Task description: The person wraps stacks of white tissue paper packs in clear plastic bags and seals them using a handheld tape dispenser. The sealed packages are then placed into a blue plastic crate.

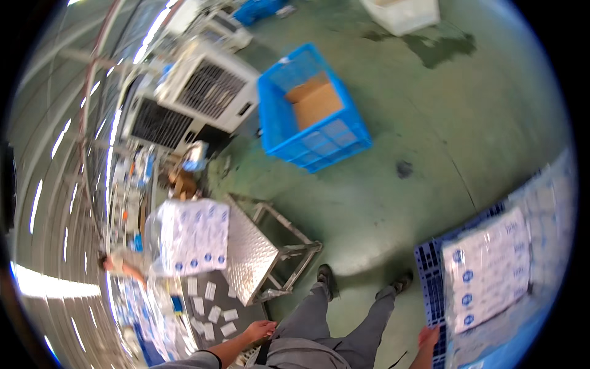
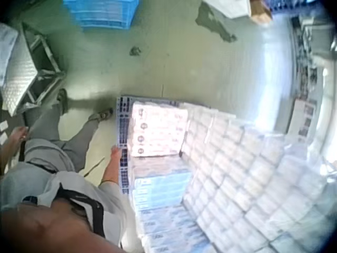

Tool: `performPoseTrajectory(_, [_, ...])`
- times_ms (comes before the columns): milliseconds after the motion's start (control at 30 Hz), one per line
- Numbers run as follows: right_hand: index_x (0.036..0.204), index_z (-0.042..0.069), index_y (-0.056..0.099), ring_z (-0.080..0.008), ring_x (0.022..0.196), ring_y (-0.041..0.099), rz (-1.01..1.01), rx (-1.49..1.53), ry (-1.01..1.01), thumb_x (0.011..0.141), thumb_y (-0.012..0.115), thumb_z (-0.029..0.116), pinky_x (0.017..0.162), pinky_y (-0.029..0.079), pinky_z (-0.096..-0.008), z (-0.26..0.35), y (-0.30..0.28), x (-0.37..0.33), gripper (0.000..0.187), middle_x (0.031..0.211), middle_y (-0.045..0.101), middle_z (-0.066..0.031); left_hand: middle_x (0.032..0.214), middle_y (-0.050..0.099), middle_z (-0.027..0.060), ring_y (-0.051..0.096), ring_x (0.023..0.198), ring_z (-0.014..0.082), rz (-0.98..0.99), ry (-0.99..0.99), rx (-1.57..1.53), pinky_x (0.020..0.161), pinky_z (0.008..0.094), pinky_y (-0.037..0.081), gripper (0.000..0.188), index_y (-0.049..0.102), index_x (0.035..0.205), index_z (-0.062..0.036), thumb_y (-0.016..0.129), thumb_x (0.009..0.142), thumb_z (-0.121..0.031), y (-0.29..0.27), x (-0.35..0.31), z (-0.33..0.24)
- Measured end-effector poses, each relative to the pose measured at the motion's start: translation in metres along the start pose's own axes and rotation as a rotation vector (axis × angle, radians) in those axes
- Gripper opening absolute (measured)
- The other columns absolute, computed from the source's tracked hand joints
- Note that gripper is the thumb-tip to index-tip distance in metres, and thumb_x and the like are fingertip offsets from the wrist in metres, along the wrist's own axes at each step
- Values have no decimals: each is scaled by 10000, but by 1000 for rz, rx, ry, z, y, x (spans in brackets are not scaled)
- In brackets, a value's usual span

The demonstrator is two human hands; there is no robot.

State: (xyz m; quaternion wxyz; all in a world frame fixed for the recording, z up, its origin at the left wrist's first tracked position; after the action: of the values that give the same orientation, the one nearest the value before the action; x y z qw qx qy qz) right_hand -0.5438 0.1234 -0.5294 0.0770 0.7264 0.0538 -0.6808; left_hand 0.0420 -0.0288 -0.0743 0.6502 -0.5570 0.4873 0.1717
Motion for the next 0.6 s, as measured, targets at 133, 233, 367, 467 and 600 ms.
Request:
performPoseTrajectory(133, [634, 186, 375, -166, 384, 361, 390, -563, -110, 982, 419, 540, 351, 286, -293, -28, 107, -13, 498, 490, 356, 3, 846, 706, 48, 647, 739, 148, 56, 46, 52, 702, 295, 521, 446, 706, 1073, -68, 603, 915, -473, 19, 16, 29])
performPoseTrajectory(233, [828, 142, 497, -185, 505, 507, 209, -798, -169, 959, 485, 517, 447, 409, -329, -73, 190, -52, 398, 612, 511, -37, 898, 707, 64, 653, 761, 148, -11, 104, -339, 726, 305, 527, 482, 699, 1081, -29, 609, 911, -472, 13, 65, 109])
performPoseTrajectory(367, [920, 66, 505, -204, 509, 530, 324, -989, -194, 952, 528, 453, 462, 442, -345, -142, 309, -86, 389, 717, 605, -111, 878, 694, 64, 640, 746, 161, -196, 72, -635, 715, 310, 522, 481, 682, 1045, 12, 617, 917, -447, -69, 89, 132])
performPoseTrajectory(467, [922, 22, 514, -215, 504, 547, 295, -1225, -371, 953, 538, 385, 451, 454, -342, -193, 387, -107, 365, 739, 627, -140, 878, 692, 71, 632, 752, 154, -350, 84, -1058, 686, 299, 515, 490, 651, 1061, 27, 626, 918, -440, -118, 134, 178])
performPoseTrajectory(600, [976, -29, 579, -232, 589, 633, 442, -1439, -420, 919, 588, 283, 483, 510, -337, -308, 467, -148, 318, 815, 676, -150, 882, 686, 81, 623, 741, 119, -631, 241, -1356, 652, 265, 495, 475, 630, 1069, 51, 635, 926, -401, -219, 185, 206])
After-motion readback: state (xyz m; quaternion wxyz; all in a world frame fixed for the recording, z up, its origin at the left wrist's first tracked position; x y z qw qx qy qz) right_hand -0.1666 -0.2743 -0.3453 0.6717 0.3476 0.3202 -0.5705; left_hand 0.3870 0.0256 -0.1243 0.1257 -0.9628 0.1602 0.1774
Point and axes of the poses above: each hand's wrist, its own x-axis towards the middle knuckle, its own y-axis out of the palm, z = x × y, the point moved 9 cm from there along x, towards the middle knuckle
